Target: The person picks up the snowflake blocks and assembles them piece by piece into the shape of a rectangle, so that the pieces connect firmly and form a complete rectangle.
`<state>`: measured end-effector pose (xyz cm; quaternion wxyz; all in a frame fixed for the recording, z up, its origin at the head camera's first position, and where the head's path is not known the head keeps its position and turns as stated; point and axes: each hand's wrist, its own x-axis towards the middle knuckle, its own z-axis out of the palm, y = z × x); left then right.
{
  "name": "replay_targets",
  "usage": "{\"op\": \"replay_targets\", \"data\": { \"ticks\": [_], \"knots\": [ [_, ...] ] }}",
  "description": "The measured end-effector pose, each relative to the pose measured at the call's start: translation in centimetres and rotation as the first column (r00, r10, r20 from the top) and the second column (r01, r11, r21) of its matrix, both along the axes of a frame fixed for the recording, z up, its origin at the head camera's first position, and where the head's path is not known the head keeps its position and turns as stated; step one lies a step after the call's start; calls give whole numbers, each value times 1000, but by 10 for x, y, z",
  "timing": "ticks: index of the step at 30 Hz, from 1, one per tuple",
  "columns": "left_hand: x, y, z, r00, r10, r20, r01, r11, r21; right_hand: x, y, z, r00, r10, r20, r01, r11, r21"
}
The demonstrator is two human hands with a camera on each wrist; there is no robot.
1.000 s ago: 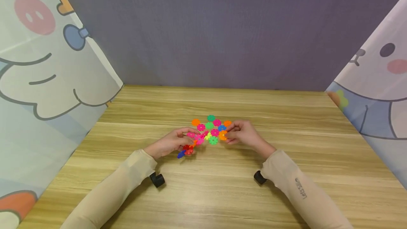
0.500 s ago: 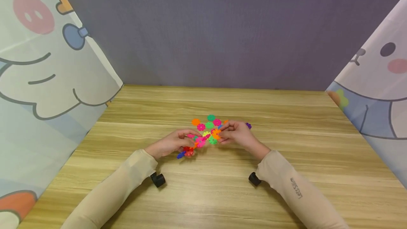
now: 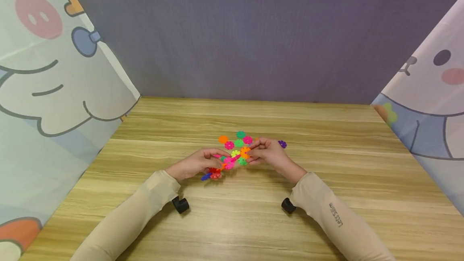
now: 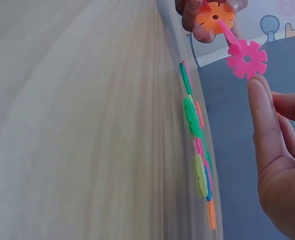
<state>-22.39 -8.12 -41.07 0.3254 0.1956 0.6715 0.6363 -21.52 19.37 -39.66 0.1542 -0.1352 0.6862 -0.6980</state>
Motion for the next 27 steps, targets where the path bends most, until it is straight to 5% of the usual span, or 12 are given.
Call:
{"op": "replay_targets", "data": {
  "ticks": [27],
  "knots": [
    [-3, 2, -1, 999, 11, -47, -13, 999, -42, 1, 0, -6, 996, 6, 90, -2, 999, -47]
  ]
}}
